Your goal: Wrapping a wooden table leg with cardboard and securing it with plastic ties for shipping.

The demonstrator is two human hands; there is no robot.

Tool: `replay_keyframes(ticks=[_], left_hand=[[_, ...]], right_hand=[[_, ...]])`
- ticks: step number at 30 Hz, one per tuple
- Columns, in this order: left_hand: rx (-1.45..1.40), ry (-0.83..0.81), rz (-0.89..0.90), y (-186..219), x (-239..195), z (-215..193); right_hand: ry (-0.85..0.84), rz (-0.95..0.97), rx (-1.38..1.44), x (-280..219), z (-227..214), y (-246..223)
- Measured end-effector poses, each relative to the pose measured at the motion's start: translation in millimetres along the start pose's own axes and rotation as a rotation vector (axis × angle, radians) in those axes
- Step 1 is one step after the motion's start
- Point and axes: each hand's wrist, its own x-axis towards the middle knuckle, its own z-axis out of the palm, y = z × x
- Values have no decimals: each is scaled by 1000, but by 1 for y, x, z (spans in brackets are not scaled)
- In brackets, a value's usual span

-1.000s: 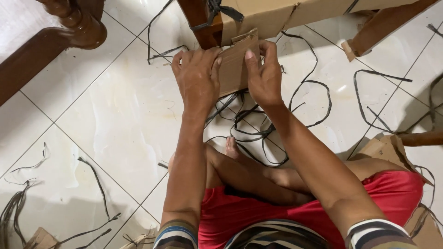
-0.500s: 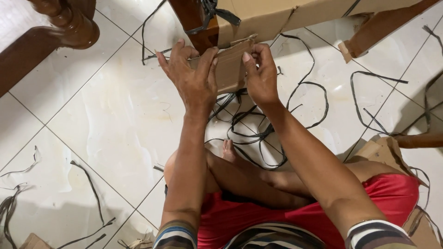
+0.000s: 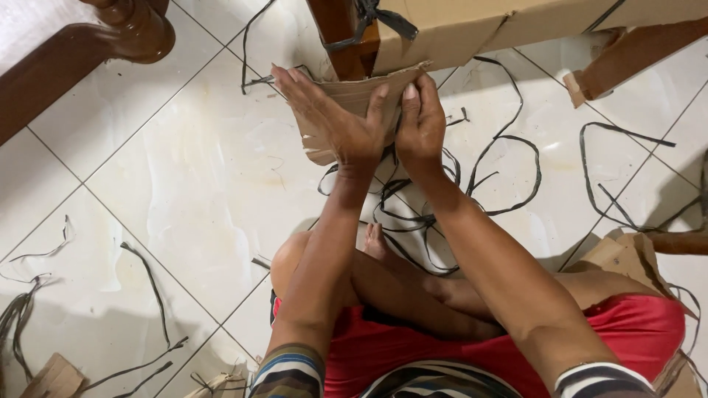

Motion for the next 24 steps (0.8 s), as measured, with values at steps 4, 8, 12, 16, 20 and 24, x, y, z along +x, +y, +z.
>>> replay_keyframes(ticks=[4, 8, 12, 16, 20, 24], left_hand=[[-41, 3, -39, -2, 3, 7], [-173, -229, -157, -5, 9, 3], [-198, -370, -359, 5, 22, -6], [-257, -356, -355, -3, 24, -4], [-297, -361, -450, -8, 26, 2], [-361, -290, -455, -18, 24, 11]], right_hand=[[23, 63, -31, 2, 7, 0], [-38, 28, -84, 5, 5, 7], [-119, 4, -62, 11, 7, 20], [-136, 214, -93, 16, 15, 51], [-173, 236, 57, 26, 23, 31], [-309, 234, -5, 45, 28, 1]])
